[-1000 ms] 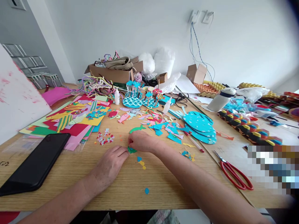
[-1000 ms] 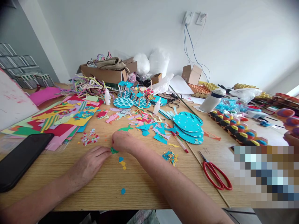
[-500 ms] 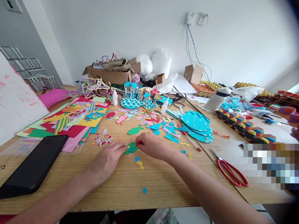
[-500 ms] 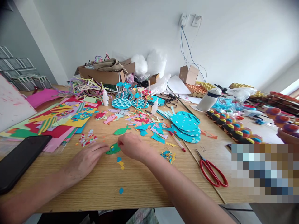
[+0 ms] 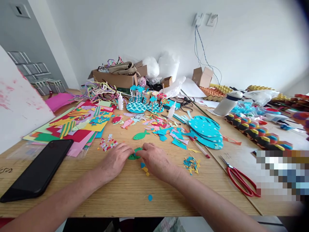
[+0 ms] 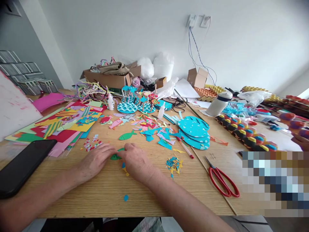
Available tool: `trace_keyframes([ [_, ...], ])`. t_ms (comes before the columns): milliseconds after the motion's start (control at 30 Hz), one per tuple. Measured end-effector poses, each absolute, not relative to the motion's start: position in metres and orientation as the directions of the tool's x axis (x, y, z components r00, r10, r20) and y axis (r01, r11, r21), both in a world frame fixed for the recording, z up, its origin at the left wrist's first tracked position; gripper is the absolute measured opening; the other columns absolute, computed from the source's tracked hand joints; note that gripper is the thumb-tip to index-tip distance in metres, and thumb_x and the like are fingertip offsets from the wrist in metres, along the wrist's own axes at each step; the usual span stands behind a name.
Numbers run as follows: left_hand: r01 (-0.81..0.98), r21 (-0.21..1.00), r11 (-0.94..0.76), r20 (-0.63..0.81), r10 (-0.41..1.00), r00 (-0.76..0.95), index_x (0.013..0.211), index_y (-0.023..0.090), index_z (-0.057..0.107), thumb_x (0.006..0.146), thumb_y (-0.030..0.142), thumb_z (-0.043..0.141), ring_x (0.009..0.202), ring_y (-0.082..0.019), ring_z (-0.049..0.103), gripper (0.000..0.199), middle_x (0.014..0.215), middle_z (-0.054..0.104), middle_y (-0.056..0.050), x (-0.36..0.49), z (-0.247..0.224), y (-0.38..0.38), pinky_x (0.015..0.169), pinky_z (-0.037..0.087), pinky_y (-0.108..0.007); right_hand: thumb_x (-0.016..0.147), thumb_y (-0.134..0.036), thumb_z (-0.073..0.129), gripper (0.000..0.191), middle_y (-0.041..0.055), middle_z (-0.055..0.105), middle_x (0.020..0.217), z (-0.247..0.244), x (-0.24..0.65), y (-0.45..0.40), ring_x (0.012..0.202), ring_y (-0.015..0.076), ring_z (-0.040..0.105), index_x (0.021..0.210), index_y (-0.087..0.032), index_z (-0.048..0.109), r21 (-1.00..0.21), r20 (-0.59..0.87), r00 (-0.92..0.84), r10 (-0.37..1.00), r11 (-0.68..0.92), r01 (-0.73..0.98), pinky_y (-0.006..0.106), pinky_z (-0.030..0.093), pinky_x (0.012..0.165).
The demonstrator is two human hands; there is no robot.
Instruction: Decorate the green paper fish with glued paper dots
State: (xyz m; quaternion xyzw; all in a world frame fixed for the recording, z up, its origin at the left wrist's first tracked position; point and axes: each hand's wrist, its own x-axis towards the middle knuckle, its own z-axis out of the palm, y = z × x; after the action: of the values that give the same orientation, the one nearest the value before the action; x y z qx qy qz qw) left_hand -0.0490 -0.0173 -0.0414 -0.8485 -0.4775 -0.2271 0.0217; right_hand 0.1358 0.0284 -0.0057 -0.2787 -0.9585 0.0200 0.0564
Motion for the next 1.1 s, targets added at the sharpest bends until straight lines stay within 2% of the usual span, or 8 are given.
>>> trace_keyframes([
  [167, 0.845, 0.15, -0.514, 0.389, 0.816, 0.427, 0.095, 0.013, 0.06, 0.08, 0.004, 0.041, 0.091, -0.021, 0.053, 0.025, 0.096, 0.063, -0.009, -0.0475, -0.0428, -0.0176, 0.082, 0.046, -0.037, 0.08, -0.014, 0.046, 0.027, 0.0038, 0.053, 0.082, -0.0054, 0.13, 0.0299, 0.076, 0.0156, 0.051, 0.101, -0.024, 0.06, -0.112, 0.026, -0.833, 0.553, 0.83, 0.547, 0.023, 0.035, 0.06],
  [333, 0.852, 0.148, -0.502, 0.373, 0.826, 0.422, 0.094, 0.014, 0.06, 0.079, 0.001, 0.04, 0.092, -0.021, 0.054, 0.028, 0.095, 0.063, -0.008, -0.0465, -0.0407, -0.0184, 0.083, 0.045, -0.038, 0.08, -0.013, 0.045, 0.031, 0.0046, 0.053, 0.085, -0.0078, 0.1279, 0.0305, 0.081, 0.0168, 0.051, 0.105, -0.025, 0.059, -0.131, -0.012, -0.829, 0.559, 0.821, 0.556, 0.024, 0.037, 0.064],
  [867, 0.849, 0.149, -0.506, 0.372, 0.825, 0.426, 0.094, 0.011, 0.061, 0.08, 0.0, 0.04, 0.09, -0.021, 0.053, 0.027, 0.094, 0.063, -0.009, -0.0445, -0.0386, -0.019, 0.083, 0.045, -0.036, 0.08, -0.013, 0.042, 0.027, 0.0052, 0.054, 0.084, -0.0031, 0.1277, 0.0291, 0.079, 0.0171, 0.051, 0.096, -0.022, 0.062, -0.136, -0.002, -0.836, 0.549, 0.828, 0.544, 0.024, 0.036, 0.062],
  [1100, 0.841, 0.211, -0.499, 0.413, 0.825, 0.385, 0.097, 0.012, 0.059, 0.083, 0.005, 0.041, 0.093, -0.02, 0.055, 0.025, 0.096, 0.064, -0.008, -0.0475, -0.0409, -0.0176, 0.084, 0.046, -0.037, 0.08, -0.01, 0.045, 0.024, 0.0042, 0.055, 0.078, -0.0002, 0.1349, 0.0323, 0.073, 0.0139, 0.053, 0.089, -0.019, 0.065, -0.178, 0.048, -0.795, 0.605, 0.788, 0.589, 0.022, 0.034, 0.06],
])
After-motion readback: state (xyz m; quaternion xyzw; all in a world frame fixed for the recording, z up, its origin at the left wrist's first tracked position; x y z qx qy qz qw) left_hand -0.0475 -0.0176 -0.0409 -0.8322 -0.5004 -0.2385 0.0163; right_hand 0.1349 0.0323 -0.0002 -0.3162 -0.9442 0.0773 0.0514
